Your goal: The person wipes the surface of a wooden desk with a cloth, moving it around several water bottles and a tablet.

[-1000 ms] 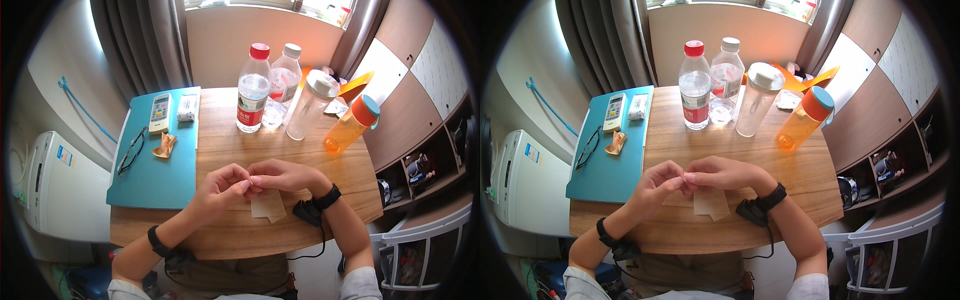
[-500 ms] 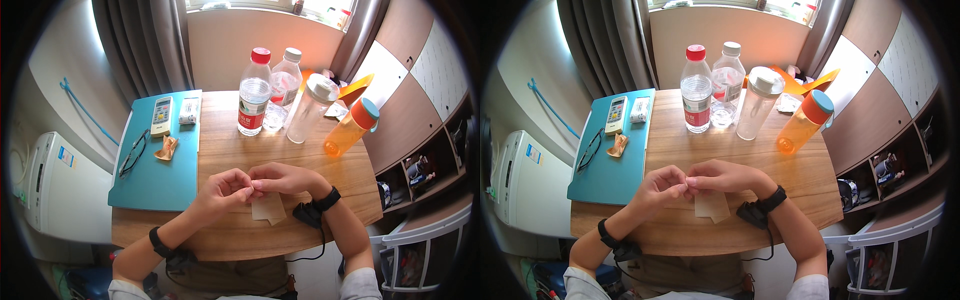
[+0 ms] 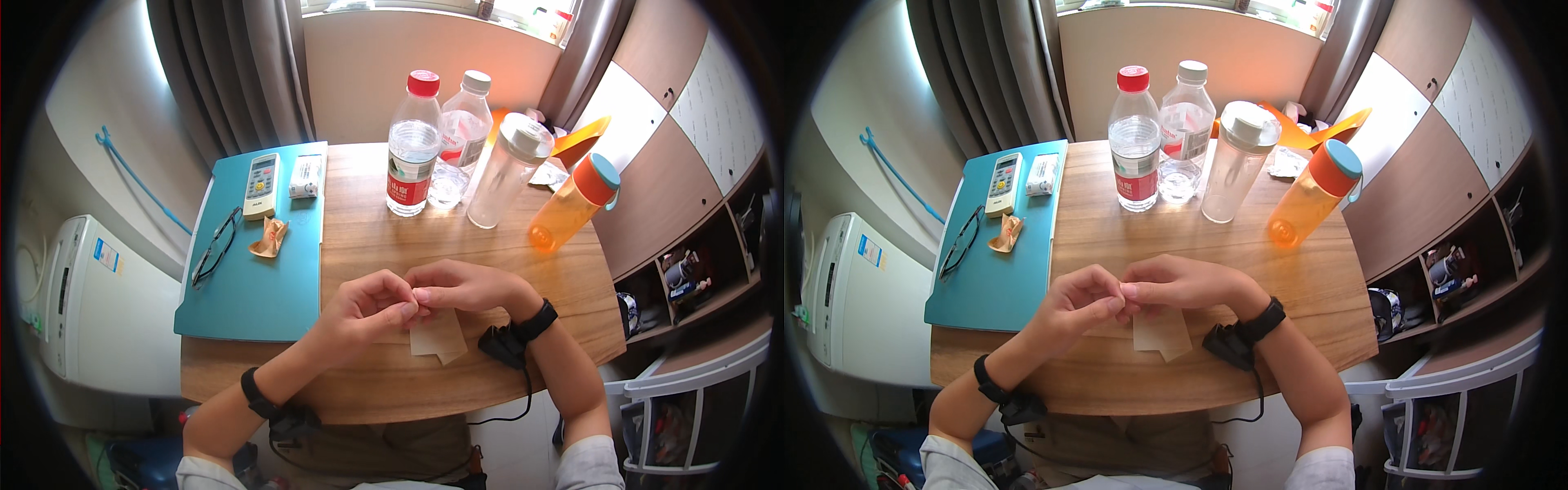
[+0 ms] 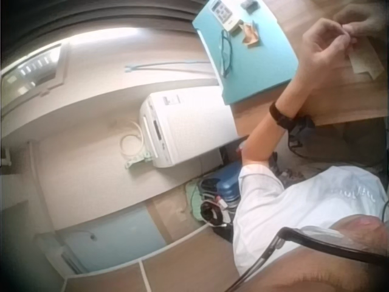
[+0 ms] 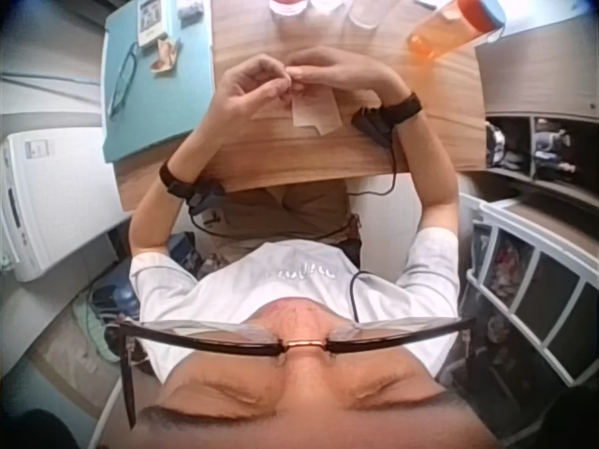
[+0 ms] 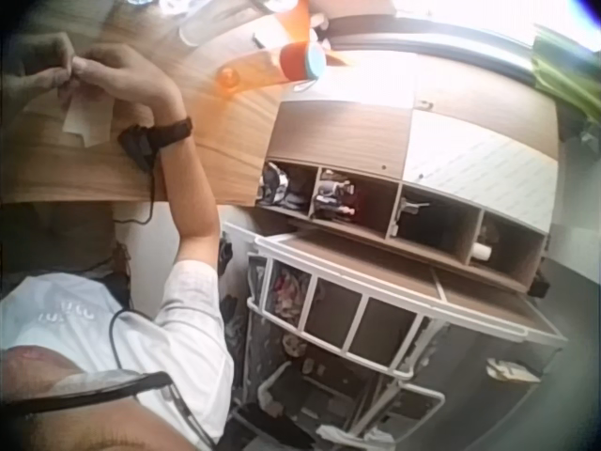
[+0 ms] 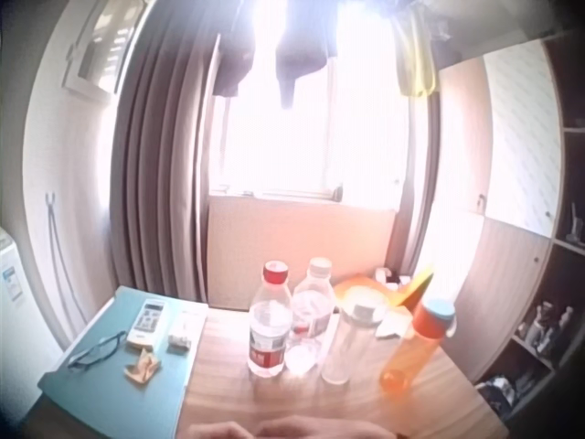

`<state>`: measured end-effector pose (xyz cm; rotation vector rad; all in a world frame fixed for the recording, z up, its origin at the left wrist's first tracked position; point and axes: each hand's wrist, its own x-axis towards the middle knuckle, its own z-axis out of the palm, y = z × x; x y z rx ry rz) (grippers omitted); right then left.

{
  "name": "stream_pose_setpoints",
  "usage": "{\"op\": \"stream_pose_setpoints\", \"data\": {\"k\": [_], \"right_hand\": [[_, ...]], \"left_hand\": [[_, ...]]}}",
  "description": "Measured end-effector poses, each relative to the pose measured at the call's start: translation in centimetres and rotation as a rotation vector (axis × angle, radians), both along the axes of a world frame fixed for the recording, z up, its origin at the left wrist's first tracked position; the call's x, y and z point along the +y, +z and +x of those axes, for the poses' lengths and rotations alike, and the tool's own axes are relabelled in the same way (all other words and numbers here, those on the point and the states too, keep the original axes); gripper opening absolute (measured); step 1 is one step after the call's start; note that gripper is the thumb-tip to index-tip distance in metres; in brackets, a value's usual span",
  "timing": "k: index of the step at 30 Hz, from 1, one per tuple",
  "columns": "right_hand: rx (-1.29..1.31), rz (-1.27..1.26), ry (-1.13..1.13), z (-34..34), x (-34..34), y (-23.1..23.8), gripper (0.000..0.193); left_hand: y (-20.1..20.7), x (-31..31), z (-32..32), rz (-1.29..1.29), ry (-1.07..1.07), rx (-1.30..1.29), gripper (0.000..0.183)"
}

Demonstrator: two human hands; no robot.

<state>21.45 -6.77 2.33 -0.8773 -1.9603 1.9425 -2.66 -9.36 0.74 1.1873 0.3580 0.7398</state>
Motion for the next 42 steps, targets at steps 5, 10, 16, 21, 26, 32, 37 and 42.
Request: {"op": "stream_pose_setpoints", "data": {"k": [5, 10, 16, 21, 26, 32, 37, 42], "right_hand": [[0.001, -0.019, -0.007, 0.1, 0.5, -0.1, 0.047], [-0.019, -0.08, -0.047, 0.4, 0.6, 0.1, 0.048], [-0.034, -0.018, -0.058, 0.0, 0.1, 0.1, 0.059], [-0.024, -0.03, -0.061, 0.0, -0.1, -0.4, 0.061], [-0.042, -0.02, -0.066, -0.3, -0.2, -0.1, 0.057], [-0.05, 0.008, -0.094, 0.0, 0.0, 0.1, 0.055], [-0.054, 0.048, -0.098, 0.0, 0.0, -0.3, 0.065], [-0.055, 0.065, -0.083, -0.4, 0.0, -0.2, 0.068]], "left_hand": [[2.1, -0.6, -0.5, 0.07, -0.037, 0.105, 0.008], [5.3, -2.9, -1.8, 0.632, -0.468, 0.369, 0.009], [3.6, -4.8, -3.6, 0.67, -0.456, 0.464, 0.007], [4.3, -5.8, -3.2, 0.637, -0.344, 0.481, 0.006], [4.0, -6.2, -2.6, 0.724, -0.324, 0.547, 0.011], [2.0, -9.2, -2.1, 0.709, -0.455, 0.537, 0.006], [-2.4, -13.6, -2.2, 0.53, -0.754, 0.648, 0.028], [-11.2, -15.6, -2.9, 0.473, -0.692, 0.695, 0.05]]}}
